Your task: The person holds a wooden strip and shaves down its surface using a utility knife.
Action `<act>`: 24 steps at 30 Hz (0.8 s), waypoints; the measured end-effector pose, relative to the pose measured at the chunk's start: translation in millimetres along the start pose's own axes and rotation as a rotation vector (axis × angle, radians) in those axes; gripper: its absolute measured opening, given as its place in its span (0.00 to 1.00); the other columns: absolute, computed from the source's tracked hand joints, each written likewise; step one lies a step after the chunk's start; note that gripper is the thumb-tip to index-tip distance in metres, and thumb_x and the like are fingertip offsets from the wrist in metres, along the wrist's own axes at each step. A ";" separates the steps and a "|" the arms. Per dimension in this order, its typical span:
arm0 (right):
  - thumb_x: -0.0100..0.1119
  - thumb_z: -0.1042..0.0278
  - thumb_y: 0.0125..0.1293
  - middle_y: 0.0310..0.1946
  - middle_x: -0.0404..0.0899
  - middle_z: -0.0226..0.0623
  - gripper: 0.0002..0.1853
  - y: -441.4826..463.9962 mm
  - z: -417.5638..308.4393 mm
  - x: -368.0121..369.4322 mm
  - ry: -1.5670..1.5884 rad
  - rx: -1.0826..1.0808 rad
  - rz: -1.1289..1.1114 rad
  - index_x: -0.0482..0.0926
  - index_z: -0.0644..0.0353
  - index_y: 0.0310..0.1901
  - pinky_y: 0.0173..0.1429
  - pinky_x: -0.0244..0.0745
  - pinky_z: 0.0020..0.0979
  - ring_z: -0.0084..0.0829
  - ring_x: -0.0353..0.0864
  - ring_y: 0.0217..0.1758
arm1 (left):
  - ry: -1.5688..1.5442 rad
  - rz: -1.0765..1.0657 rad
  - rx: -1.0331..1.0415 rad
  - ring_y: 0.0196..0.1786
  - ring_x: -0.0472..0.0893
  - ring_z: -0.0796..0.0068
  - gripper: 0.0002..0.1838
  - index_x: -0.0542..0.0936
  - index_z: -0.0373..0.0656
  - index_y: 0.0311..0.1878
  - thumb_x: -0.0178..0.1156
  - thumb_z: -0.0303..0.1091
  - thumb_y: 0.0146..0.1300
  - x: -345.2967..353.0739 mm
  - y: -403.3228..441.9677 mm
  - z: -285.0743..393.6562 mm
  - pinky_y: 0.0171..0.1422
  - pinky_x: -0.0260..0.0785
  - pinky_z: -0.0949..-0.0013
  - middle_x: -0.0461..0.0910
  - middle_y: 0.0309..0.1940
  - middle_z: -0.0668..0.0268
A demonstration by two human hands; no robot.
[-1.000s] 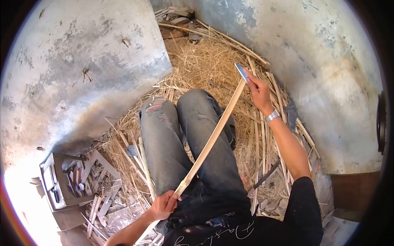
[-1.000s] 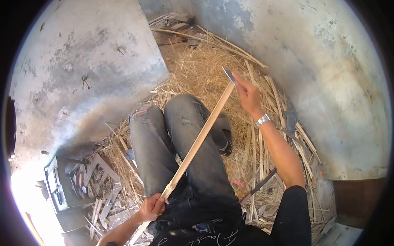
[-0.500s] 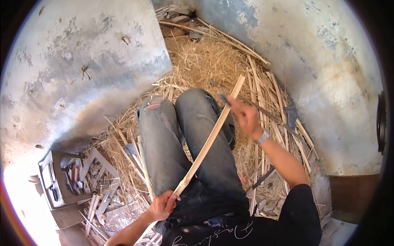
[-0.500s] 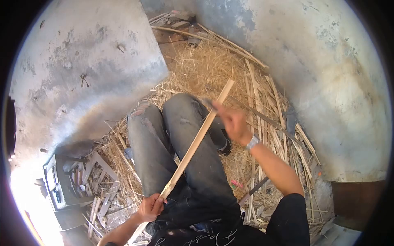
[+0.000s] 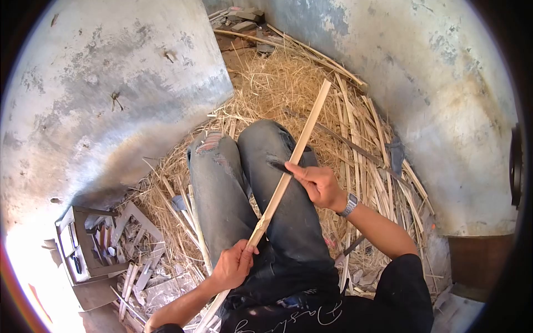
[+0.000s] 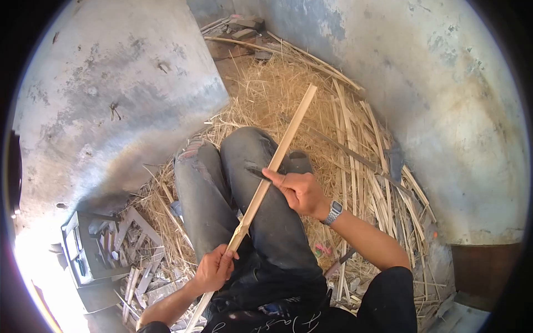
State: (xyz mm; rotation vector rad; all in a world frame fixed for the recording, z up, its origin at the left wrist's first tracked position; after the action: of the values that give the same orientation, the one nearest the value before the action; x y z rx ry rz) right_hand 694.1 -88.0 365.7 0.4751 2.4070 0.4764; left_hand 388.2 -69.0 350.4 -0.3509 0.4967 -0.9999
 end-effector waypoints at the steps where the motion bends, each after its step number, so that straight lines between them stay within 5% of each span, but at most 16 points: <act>1: 0.56 0.75 0.77 0.55 0.90 0.49 0.19 -3.0 -3.2 10.5 -0.019 0.090 -0.199 0.83 0.63 0.66 0.49 0.85 0.34 0.33 0.93 0.46 | 0.004 0.007 -0.013 0.21 0.76 0.79 0.16 0.79 0.39 0.49 0.47 0.40 0.87 -1.4 0.3 0.5 0.28 0.68 0.68 0.77 0.21 0.68; 5: 0.56 0.74 0.79 0.45 0.93 0.46 0.18 27.7 29.7 -18.9 -0.066 -0.144 0.186 0.83 0.65 0.66 0.45 0.84 0.29 0.30 0.93 0.42 | 0.035 0.023 0.005 0.21 0.77 0.79 0.16 0.79 0.40 0.49 0.47 0.41 0.87 -0.2 8.2 12.5 0.28 0.69 0.68 0.77 0.22 0.69; 7: 0.55 0.72 0.80 0.44 0.93 0.43 0.18 37.0 62.6 -36.9 -0.016 0.282 0.274 0.84 0.64 0.65 0.44 0.84 0.31 0.32 0.93 0.40 | 0.012 0.008 0.052 0.20 0.71 0.84 0.18 0.77 0.39 0.48 0.46 0.42 0.88 2.3 17.4 19.7 0.25 0.65 0.73 0.72 0.21 0.72; 8: 0.55 0.72 0.80 0.44 0.93 0.43 0.18 34.7 65.8 -29.5 -0.014 0.274 0.274 0.84 0.64 0.65 0.44 0.84 0.31 0.32 0.93 0.40 | 0.013 0.015 0.056 0.20 0.71 0.84 0.18 0.77 0.39 0.48 0.46 0.42 0.88 3.4 20.6 26.7 0.25 0.65 0.73 0.72 0.21 0.72; 11: 0.56 0.74 0.76 0.47 0.92 0.45 0.21 -0.7 27.2 3.5 0.003 -0.048 0.212 0.84 0.55 0.68 0.40 0.80 0.34 0.34 0.86 0.32 | -0.115 -0.018 -0.039 0.21 0.71 0.85 0.18 0.76 0.39 0.48 0.45 0.43 0.89 10.7 24.7 31.2 0.25 0.64 0.73 0.71 0.21 0.72; 13: 0.54 0.74 0.75 0.44 0.91 0.49 0.22 -14.4 -19.2 23.2 -0.022 0.028 -0.236 0.84 0.56 0.68 0.42 0.82 0.33 0.38 0.88 0.34 | -0.071 0.026 0.002 0.21 0.70 0.85 0.18 0.76 0.39 0.48 0.44 0.43 0.89 11.2 33.2 27.5 0.26 0.64 0.73 0.70 0.22 0.73; 16: 0.56 0.73 0.75 0.40 0.90 0.50 0.22 -3.9 3.1 8.4 -0.110 -0.051 -0.144 0.84 0.57 0.68 0.41 0.82 0.32 0.41 0.88 0.34 | -0.117 0.006 0.017 0.20 0.69 0.85 0.18 0.75 0.40 0.48 0.44 0.44 0.89 14.9 38.0 25.7 0.26 0.63 0.73 0.69 0.21 0.73; 17: 0.59 0.74 0.73 0.38 0.90 0.51 0.23 5.3 16.9 -2.4 -0.037 -0.163 0.116 0.83 0.58 0.68 0.41 0.82 0.32 0.42 0.89 0.35 | -0.110 -0.001 0.017 0.20 0.69 0.85 0.18 0.75 0.40 0.48 0.44 0.44 0.89 15.2 38.1 24.9 0.26 0.63 0.73 0.69 0.21 0.73; 18: 0.59 0.74 0.73 0.38 0.90 0.51 0.23 9.9 13.2 -8.0 -0.040 -0.165 0.124 0.83 0.58 0.68 0.41 0.82 0.32 0.42 0.89 0.35 | -0.108 -0.013 0.020 0.20 0.68 0.84 0.18 0.75 0.40 0.48 0.44 0.44 0.89 15.4 39.2 25.5 0.26 0.63 0.73 0.69 0.22 0.73; 20: 0.61 0.75 0.69 0.39 0.89 0.52 0.24 19.2 37.4 -23.9 -0.040 0.293 0.147 0.84 0.57 0.68 0.42 0.83 0.33 0.44 0.90 0.36 | -0.108 -0.012 0.037 0.20 0.68 0.84 0.18 0.75 0.40 0.48 0.44 0.44 0.89 13.4 42.8 29.1 0.26 0.63 0.73 0.69 0.22 0.73; 22: 0.60 0.74 0.72 0.40 0.90 0.52 0.22 1.9 24.6 -7.4 0.028 0.169 0.118 0.85 0.58 0.66 0.41 0.83 0.33 0.40 0.91 0.36 | -0.181 -0.052 0.011 0.20 0.73 0.81 0.19 0.76 0.39 0.48 0.44 0.44 0.89 16.4 43.3 27.7 0.27 0.67 0.70 0.73 0.23 0.70; 24: 0.59 0.72 0.76 0.38 0.90 0.52 0.18 -10.7 -27.5 18.9 -0.112 -0.068 -0.299 0.86 0.61 0.64 0.37 0.81 0.33 0.29 0.89 0.31 | -0.218 -0.066 -0.009 0.20 0.72 0.81 0.19 0.75 0.39 0.48 0.43 0.44 0.89 15.5 47.3 24.6 0.26 0.67 0.70 0.72 0.23 0.70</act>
State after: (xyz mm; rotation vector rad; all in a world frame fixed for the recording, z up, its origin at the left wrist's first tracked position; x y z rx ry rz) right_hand 660.2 -94.9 371.5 0.1052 2.2935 0.3867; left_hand 442.1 -57.4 343.7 -0.4807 0.2943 -1.0096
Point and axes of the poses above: each hand's wrist, its own y-axis towards the middle knuckle, its own x-axis out of the palm, z = x × y, the point moved 7 cm from there along y, towards the middle knuckle
